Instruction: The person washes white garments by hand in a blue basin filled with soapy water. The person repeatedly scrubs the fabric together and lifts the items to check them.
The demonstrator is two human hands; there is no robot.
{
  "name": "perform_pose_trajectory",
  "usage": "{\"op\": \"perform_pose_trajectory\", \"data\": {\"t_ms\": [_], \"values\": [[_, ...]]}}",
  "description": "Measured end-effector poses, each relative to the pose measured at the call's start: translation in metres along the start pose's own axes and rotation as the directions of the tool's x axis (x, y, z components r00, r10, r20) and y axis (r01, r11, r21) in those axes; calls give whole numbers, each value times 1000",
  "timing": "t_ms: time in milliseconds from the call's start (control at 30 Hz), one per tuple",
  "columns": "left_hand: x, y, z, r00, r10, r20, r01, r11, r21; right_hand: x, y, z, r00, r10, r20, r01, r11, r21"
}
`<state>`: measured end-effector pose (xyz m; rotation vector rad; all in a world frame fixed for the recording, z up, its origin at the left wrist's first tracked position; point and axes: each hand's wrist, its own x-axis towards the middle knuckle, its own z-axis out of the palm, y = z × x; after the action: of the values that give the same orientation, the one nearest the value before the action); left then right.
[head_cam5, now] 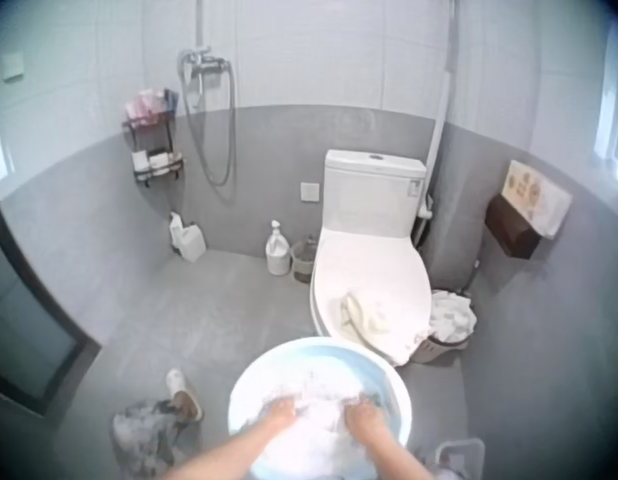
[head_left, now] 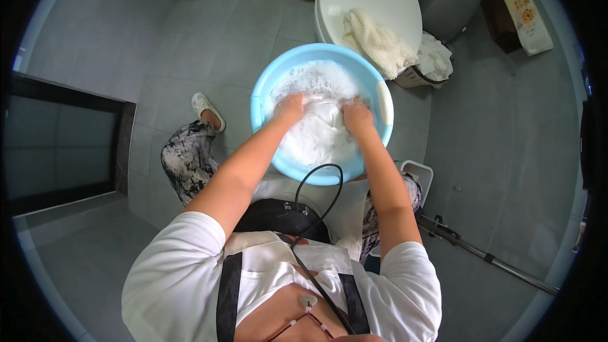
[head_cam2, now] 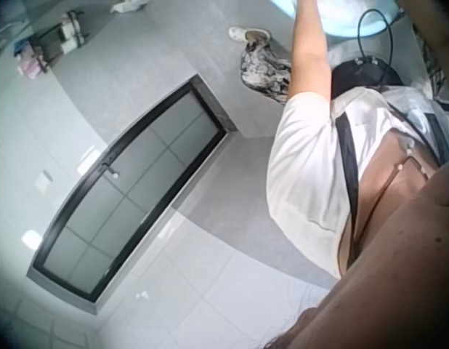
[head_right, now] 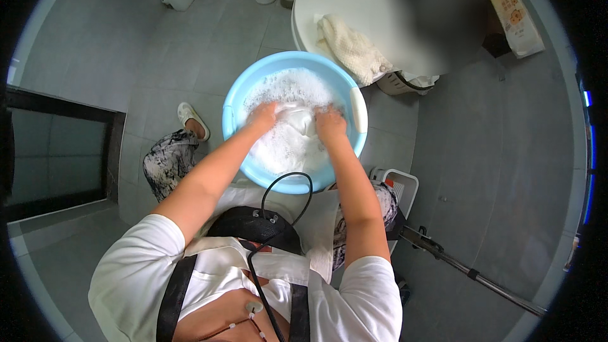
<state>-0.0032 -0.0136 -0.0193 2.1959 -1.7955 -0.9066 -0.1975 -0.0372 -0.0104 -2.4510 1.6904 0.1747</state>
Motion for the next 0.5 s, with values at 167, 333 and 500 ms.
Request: {"op": "perform_pose_trajectory", "data": {"t_ms": [167,333,500], "values": [[4,-7,-7,979,206,-1,-190,905,381,7,-9,-16,999,51,10,-50,996,-71],[-8,-1,-54,919,333,-212,-321,943,92,4,-2,-43,992,110,-53,-106,992,71],[-9,-14,-63,988,155,20,-16,227,-974,4,15,-57,997,31,-66,25,701,713]]}}
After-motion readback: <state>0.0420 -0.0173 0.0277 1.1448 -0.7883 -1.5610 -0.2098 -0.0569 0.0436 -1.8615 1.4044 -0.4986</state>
